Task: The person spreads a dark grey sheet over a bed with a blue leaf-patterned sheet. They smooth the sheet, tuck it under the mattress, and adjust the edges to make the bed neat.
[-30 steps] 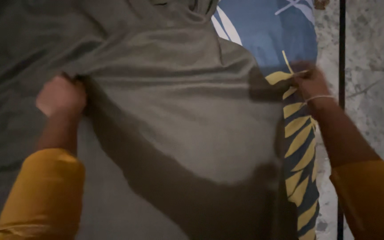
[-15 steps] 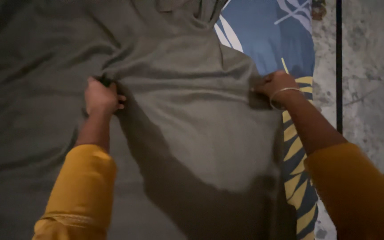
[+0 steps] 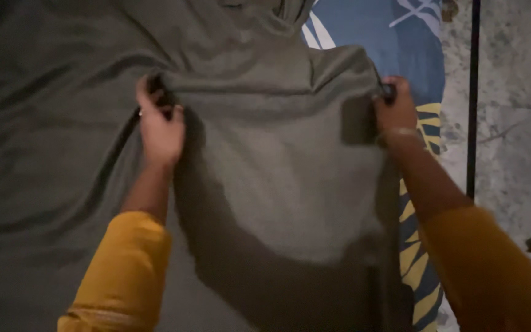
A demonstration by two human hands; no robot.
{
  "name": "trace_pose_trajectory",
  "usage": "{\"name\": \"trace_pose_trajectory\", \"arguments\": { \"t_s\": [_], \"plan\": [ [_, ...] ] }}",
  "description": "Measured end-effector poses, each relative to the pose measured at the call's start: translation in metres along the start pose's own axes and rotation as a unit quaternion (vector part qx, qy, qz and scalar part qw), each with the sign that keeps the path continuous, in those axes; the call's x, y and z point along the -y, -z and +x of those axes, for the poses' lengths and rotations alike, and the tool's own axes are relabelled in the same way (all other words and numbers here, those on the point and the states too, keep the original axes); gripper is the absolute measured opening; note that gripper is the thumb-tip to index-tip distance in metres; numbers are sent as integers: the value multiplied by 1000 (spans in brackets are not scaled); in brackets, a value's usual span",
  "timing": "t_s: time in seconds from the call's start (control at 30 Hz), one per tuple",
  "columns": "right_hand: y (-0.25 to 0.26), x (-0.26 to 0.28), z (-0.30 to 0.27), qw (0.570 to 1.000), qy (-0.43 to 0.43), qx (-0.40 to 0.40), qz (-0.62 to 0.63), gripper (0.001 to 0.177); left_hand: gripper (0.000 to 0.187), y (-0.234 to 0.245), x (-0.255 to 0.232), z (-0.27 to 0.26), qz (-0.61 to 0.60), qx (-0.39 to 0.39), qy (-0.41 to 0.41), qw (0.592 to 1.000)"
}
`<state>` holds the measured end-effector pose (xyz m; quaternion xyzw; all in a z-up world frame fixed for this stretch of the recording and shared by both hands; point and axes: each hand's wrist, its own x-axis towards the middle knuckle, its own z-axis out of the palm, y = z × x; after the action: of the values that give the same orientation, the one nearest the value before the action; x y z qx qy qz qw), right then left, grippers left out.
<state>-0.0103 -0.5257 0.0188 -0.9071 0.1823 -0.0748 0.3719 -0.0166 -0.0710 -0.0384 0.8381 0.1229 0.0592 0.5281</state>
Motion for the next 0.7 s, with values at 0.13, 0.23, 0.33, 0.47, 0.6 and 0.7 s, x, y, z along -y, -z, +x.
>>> {"name": "trace_pose_trajectory", "arguments": {
  "t_s": [0.13,0.23,0.33,0.47,0.6,0.7],
  "plan": [
    [26,-10,-55,923,291,-102,-228,52,73,11,-20,-39,286,53,-250,923],
    [48,-13,-79,982,18,-34,-187,57,68,34,-22,-69,377,111,-242,887],
    [77,-26,-91,963,-220,84,-128,53,67,64,-11,-91,377,105,-230,891],
    [97,-55,-121,946,-201,232,-105,39,69,90,10,-123,412,32,-81,907],
    [104,-85,-141,949,-133,198,-205,40,68,104,24,-151,412,19,26,911],
    [107,-100,-158,980,-98,80,-153,36,65,103,25,-160,415,32,38,909]
  ]
}}
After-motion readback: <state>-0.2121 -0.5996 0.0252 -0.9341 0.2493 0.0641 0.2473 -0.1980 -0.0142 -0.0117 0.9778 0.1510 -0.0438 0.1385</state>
